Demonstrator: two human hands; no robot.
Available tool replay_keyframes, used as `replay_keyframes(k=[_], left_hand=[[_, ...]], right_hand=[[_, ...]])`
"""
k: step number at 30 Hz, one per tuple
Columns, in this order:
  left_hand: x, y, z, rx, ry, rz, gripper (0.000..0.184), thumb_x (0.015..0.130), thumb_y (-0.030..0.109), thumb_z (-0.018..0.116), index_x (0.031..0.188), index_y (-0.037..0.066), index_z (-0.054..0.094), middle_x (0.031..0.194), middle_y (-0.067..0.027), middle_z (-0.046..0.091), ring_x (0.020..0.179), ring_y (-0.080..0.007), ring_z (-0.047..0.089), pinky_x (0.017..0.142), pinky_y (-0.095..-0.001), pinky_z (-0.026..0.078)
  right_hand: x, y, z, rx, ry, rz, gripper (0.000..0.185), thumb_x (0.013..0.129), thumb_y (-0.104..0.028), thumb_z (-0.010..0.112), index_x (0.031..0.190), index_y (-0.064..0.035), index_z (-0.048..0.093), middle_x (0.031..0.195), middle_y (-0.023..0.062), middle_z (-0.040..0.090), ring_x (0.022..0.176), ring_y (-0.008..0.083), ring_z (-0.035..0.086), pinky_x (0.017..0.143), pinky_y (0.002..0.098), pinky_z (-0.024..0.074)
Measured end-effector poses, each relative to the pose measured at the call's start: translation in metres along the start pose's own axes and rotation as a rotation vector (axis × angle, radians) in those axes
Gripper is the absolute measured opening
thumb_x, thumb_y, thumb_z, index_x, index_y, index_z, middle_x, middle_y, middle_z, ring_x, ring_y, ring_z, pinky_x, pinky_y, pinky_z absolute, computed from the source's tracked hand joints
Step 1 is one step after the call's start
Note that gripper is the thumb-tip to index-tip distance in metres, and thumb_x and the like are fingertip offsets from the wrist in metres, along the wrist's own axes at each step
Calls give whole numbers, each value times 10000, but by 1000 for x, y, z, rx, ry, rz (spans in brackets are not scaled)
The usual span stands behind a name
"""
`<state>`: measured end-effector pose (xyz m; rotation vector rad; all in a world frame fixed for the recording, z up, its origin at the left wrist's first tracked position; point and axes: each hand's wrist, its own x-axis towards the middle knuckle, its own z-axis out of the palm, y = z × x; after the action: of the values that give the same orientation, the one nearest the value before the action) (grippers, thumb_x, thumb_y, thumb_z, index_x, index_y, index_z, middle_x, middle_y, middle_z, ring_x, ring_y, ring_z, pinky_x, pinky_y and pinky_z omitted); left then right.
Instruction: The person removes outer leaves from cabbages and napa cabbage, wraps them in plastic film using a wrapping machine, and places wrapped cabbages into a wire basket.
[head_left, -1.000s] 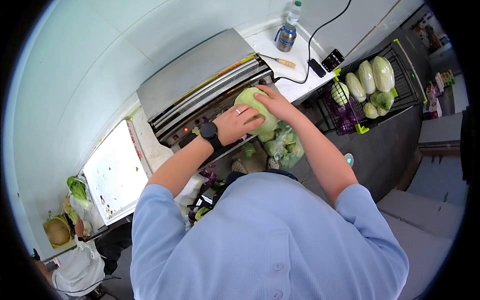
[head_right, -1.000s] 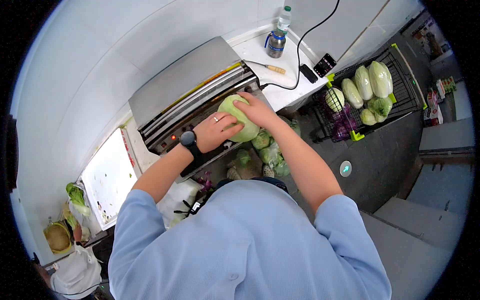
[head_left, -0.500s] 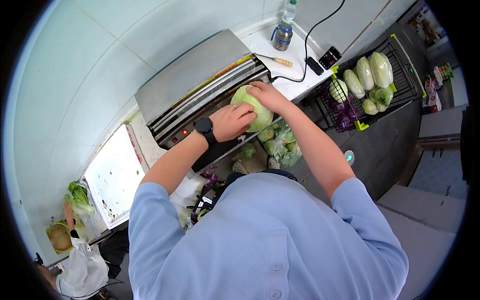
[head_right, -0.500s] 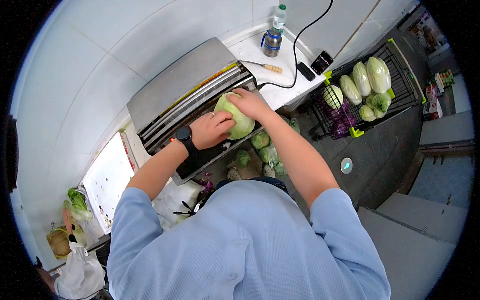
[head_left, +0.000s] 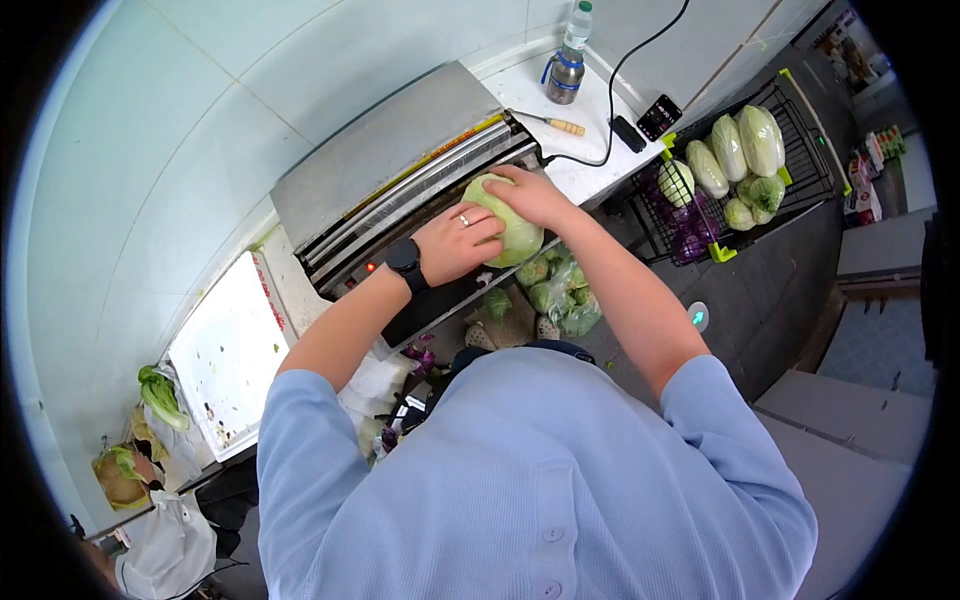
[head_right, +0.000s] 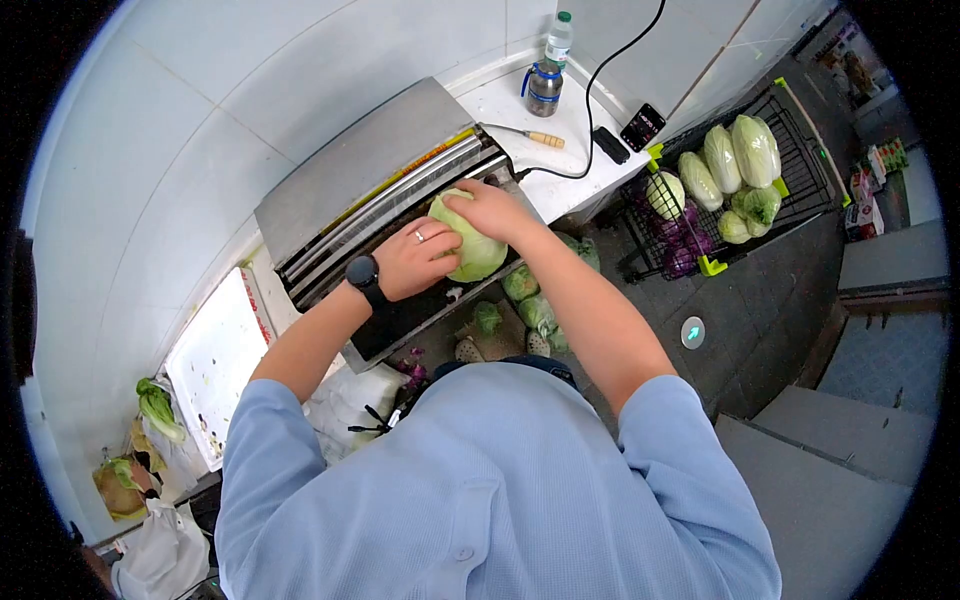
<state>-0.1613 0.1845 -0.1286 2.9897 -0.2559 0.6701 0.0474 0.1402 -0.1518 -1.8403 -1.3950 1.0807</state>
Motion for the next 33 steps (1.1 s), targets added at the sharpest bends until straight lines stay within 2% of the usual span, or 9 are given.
replay_keyframes(k=[3,6,13,16,17,25,28,31,33], left_hand=[[-6,0,-1,-21,-47,2,242,764,124,656,998,95,604,1048,-61,582,1008,-260,585,900,-387,516],[-5,0,0,-31,-28,-15,215,789,111,622,1002,83,612,1036,-69,580,993,-259,590,853,-372,537],[-21,1,3,-66,-22,-10,199,779,97,628,972,53,617,999,-89,584,957,-278,597,784,-374,554],[-33,7,-3,-81,-66,-59,207,780,93,625,983,50,629,1000,-94,589,940,-281,601,784,-375,552],[-35,11,-5,-48,-38,-86,150,778,112,637,919,70,607,988,-71,572,940,-248,604,778,-349,561],[-19,13,3,119,222,-179,246,773,94,636,1017,64,636,1051,-82,602,1027,-278,601,903,-387,533],[-33,6,5,9,53,-172,258,761,100,649,1016,61,642,1026,-83,607,1024,-283,603,879,-386,539],[-43,12,3,-32,8,-175,258,756,101,656,1011,62,649,990,-85,606,1005,-283,602,849,-385,545],[-51,19,9,-36,73,-230,257,756,88,655,1012,61,653,971,-83,600,997,-280,601,832,-376,547]], right_hand=[[-3,-1,0,1,6,-16,666,926,-496,645,1402,-36,566,1312,239,644,1211,355,624,1018,386,479],[-10,-6,-3,-61,155,-125,686,914,-483,690,1427,-55,533,1294,237,646,1198,365,628,1002,405,491],[-29,-1,5,-156,81,-271,644,905,-401,730,1437,-112,513,1258,231,648,1148,356,641,984,404,502],[-18,5,6,-49,53,-249,635,912,-387,720,1445,-119,501,1275,228,642,1165,352,637,984,404,502],[-17,7,6,-57,58,-250,635,914,-383,717,1448,-119,496,1279,226,640,1165,351,637,983,403,502],[-26,0,4,-34,59,-236,678,894,-409,744,1447,-112,486,1283,205,642,1169,332,636,984,391,502],[-32,-2,2,-140,117,-236,715,868,-430,772,1443,-112,489,1297,194,633,1187,311,629,985,389,504],[-31,5,-3,39,61,-132,735,848,-421,794,1440,-106,491,1319,191,618,1202,306,616,995,393,499],[-31,8,-3,39,50,-148,739,841,-406,802,1438,-103,492,1323,187,614,1206,310,610,1001,394,494]])
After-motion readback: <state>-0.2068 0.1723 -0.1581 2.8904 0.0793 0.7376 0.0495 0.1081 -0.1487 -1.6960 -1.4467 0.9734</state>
